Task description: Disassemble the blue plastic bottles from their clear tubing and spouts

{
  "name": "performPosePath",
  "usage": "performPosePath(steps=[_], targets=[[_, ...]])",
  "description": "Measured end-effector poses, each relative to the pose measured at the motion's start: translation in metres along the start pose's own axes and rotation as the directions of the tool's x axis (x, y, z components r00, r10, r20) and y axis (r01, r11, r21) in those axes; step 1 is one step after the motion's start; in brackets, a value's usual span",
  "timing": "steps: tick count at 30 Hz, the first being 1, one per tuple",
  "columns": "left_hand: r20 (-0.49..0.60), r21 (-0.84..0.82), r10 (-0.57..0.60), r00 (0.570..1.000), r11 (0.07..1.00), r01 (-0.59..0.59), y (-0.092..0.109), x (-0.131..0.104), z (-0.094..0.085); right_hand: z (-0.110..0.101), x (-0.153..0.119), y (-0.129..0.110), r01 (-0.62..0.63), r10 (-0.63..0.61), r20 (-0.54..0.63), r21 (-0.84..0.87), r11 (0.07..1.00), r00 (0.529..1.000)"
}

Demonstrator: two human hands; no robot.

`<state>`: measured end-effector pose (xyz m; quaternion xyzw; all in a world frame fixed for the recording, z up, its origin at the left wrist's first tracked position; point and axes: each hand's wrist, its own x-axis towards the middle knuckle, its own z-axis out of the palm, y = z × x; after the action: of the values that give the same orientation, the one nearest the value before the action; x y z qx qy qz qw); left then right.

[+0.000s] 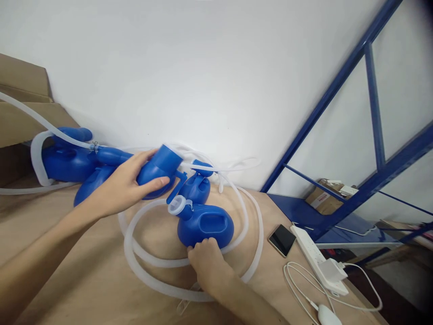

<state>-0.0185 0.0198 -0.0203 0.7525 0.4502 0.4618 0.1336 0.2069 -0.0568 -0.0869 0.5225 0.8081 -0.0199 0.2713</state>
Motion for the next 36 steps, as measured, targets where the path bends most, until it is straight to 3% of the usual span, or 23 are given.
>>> performPosePath(steps=[3, 6, 8, 10, 12, 15, 16, 18, 20, 24, 27, 30, 33, 36], targets=[[0.029, -0.221, -0.181, 0.983, 0.958, 0.183, 0.005, -0.001, -0.007, -0.005, -0.015, 0.023, 0.021, -0.022, -0.032, -0.023, 1.000, 0.999], [0.115, -0.245, -0.229, 0.967, 0.936, 0.251, 0.000, -0.002, -0.012, -0.012, -0.040, 0.057, 0.025, -0.002, -0.296, 0.074, 0.997, 0.955], [0.176, -0.163, -0.214, 0.961, 0.956, 0.243, -0.005, -0.001, -0.011, -0.018, -0.054, 0.082, -0.050, 0.140, -0.454, 0.204, 0.978, 0.880], [0.251, -0.087, -0.175, 0.952, 0.976, 0.202, -0.008, -0.001, -0.007, -0.022, -0.062, 0.106, -0.103, 0.278, -0.577, 0.317, 0.943, 0.768], [0.287, -0.033, -0.149, 0.946, 0.986, 0.166, -0.007, -0.002, -0.004, -0.022, -0.061, 0.130, -0.140, 0.367, -0.607, 0.388, 0.911, 0.705], [0.283, -0.003, -0.156, 0.947, 0.987, 0.163, -0.004, -0.003, -0.002, -0.007, -0.044, 0.171, -0.273, 0.508, -0.491, 0.473, 0.838, 0.708], [0.280, -0.002, -0.154, 0.948, 0.987, 0.161, -0.004, -0.003, -0.002, 0.001, -0.035, 0.184, -0.263, 0.521, -0.463, 0.512, 0.818, 0.717], [0.281, -0.007, -0.143, 0.949, 0.989, 0.151, -0.005, -0.003, -0.004, 0.022, -0.013, 0.206, -0.089, 0.456, -0.449, 0.631, 0.771, 0.768], [0.299, -0.006, -0.138, 0.944, 0.989, 0.147, -0.009, -0.002, -0.004, 0.041, 0.009, 0.219, 0.130, 0.380, -0.468, 0.749, 0.650, 0.798], [0.360, 0.021, -0.112, 0.926, 0.993, 0.113, -0.013, -0.002, -0.002, 0.060, 0.039, 0.227, 0.005, 0.376, -0.432, 0.663, 0.749, 0.820], [0.403, 0.001, -0.076, 0.912, 0.997, 0.083, -0.013, -0.003, -0.002, 0.063, 0.043, 0.236, -0.036, 0.464, -0.464, 0.677, 0.735, 0.755], [0.417, -0.014, -0.043, 0.908, 0.998, 0.053, -0.014, -0.003, -0.003, 0.078, 0.042, 0.254, -0.119, 0.662, -0.454, 0.766, 0.632, 0.596], [0.405, -0.002, -0.020, 0.914, 1.000, 0.023, -0.017, -0.002, -0.003, 0.108, 0.047, 0.267, -0.332, 0.846, -0.219, 0.849, 0.411, 0.487], [0.402, 0.013, -0.027, 0.915, 1.000, 0.025, -0.019, -0.002, -0.001, 0.136, 0.054, 0.274, -0.369, 0.879, -0.072, 0.889, 0.271, 0.472]])
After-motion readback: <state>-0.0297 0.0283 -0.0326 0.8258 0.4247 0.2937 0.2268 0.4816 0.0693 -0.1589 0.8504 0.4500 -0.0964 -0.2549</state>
